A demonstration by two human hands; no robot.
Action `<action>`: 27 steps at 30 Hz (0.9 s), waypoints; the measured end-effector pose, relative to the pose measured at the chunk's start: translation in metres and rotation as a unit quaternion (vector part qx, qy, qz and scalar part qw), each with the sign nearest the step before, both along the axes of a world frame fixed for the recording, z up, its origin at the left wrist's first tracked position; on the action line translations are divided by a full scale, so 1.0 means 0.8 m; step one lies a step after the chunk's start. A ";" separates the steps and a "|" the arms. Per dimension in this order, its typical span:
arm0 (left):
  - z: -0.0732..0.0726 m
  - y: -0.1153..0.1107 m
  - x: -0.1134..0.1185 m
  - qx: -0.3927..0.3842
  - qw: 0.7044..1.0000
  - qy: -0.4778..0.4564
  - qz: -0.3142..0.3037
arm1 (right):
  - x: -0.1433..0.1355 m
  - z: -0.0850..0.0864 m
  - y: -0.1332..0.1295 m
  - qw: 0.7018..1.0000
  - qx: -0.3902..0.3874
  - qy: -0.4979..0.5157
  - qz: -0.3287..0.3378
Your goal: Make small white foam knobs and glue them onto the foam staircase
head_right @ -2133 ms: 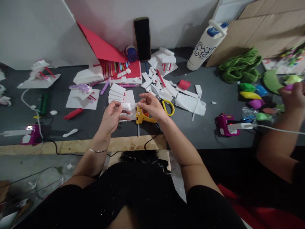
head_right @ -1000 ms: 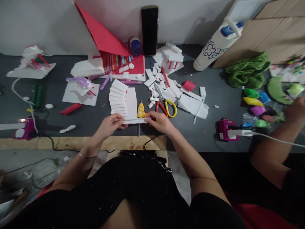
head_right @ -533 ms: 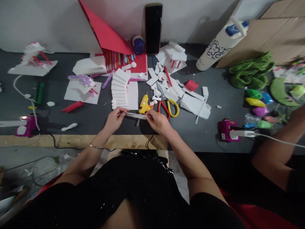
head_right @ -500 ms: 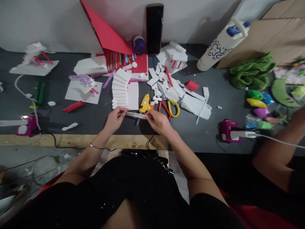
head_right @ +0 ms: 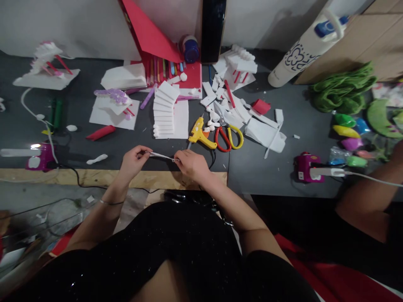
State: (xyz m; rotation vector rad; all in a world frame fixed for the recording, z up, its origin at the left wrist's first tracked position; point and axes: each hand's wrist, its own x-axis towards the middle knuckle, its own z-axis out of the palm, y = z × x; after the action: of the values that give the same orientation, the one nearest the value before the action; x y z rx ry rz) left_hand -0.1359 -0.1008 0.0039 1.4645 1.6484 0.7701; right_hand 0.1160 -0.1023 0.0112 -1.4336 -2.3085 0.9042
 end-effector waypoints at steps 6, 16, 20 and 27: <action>-0.009 0.014 0.017 0.037 0.993 0.067 -0.085 | 0.021 -0.004 -0.002 0.994 0.051 -0.083 -0.048; -0.002 0.029 0.012 -0.005 0.977 0.147 -0.154 | 0.023 -0.014 0.002 0.992 0.024 -0.072 -0.105; -0.008 0.030 0.013 0.005 0.973 0.160 -0.166 | 0.020 -0.017 0.000 0.990 0.036 -0.082 -0.111; -0.023 0.039 -0.001 0.046 0.967 0.150 -0.200 | 0.032 -0.031 0.002 0.994 0.066 -0.060 -0.063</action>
State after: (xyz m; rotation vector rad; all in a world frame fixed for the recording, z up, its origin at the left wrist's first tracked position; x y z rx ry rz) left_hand -0.1369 -0.0695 -0.0148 1.9775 1.4687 0.4165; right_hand 0.1415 -0.1005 -0.0139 -1.5963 -2.2830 0.6329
